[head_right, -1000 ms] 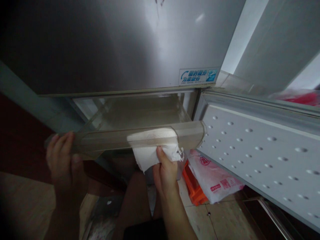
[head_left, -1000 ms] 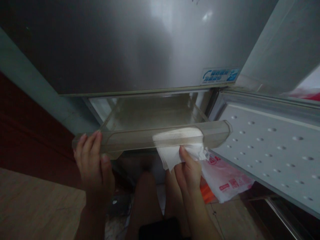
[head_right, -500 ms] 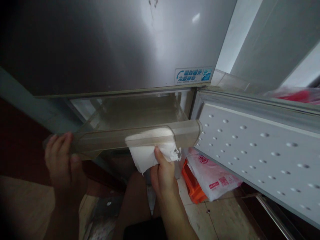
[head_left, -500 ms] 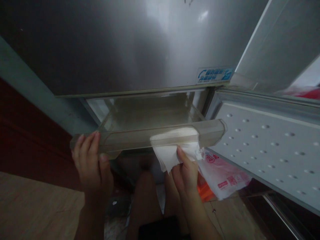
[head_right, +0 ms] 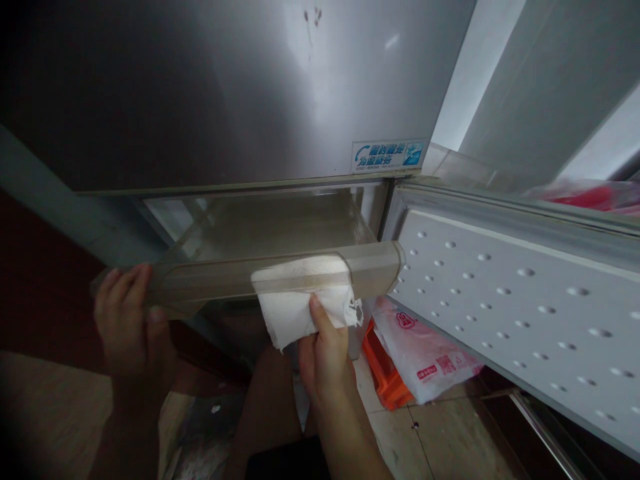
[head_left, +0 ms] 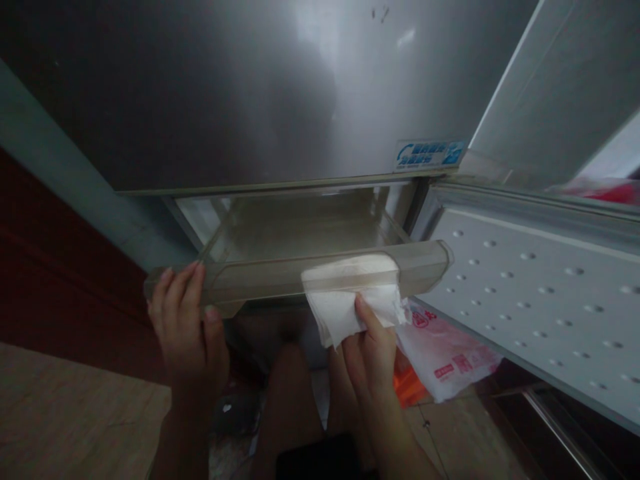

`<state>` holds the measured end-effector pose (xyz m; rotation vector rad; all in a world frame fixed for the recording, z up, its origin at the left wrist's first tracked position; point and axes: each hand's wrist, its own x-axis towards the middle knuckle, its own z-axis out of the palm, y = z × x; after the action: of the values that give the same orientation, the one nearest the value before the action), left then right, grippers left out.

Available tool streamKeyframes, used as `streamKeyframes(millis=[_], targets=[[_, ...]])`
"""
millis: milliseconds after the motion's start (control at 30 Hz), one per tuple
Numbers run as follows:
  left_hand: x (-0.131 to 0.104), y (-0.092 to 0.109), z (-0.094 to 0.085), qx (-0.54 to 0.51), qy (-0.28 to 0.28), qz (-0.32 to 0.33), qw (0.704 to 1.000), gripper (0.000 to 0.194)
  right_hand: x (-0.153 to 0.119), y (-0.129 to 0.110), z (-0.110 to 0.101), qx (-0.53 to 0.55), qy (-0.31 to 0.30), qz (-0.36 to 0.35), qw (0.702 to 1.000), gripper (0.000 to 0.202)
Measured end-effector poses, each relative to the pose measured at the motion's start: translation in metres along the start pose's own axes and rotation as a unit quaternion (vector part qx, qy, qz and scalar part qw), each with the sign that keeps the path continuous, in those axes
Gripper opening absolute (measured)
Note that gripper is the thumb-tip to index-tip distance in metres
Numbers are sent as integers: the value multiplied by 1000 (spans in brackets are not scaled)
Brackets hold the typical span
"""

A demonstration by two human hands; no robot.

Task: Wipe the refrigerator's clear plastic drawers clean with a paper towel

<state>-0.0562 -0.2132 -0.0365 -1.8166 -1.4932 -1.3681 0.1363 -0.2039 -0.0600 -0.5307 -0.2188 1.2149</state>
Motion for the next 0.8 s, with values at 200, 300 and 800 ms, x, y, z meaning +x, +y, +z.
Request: streamKeyframes(millis=[200, 300, 800], targets=[[-2, -7, 0, 5, -9, 11, 1000, 55, 7, 0, 3, -2, -2, -12, 1000, 53], [-4, -11, 0, 12, -32, 7, 999, 57, 10, -1, 4, -11, 8, -19, 1000, 54], [0, 1, 2, 7, -5, 2, 1000, 54, 14, -4, -2, -7, -2, 9, 1000, 45]])
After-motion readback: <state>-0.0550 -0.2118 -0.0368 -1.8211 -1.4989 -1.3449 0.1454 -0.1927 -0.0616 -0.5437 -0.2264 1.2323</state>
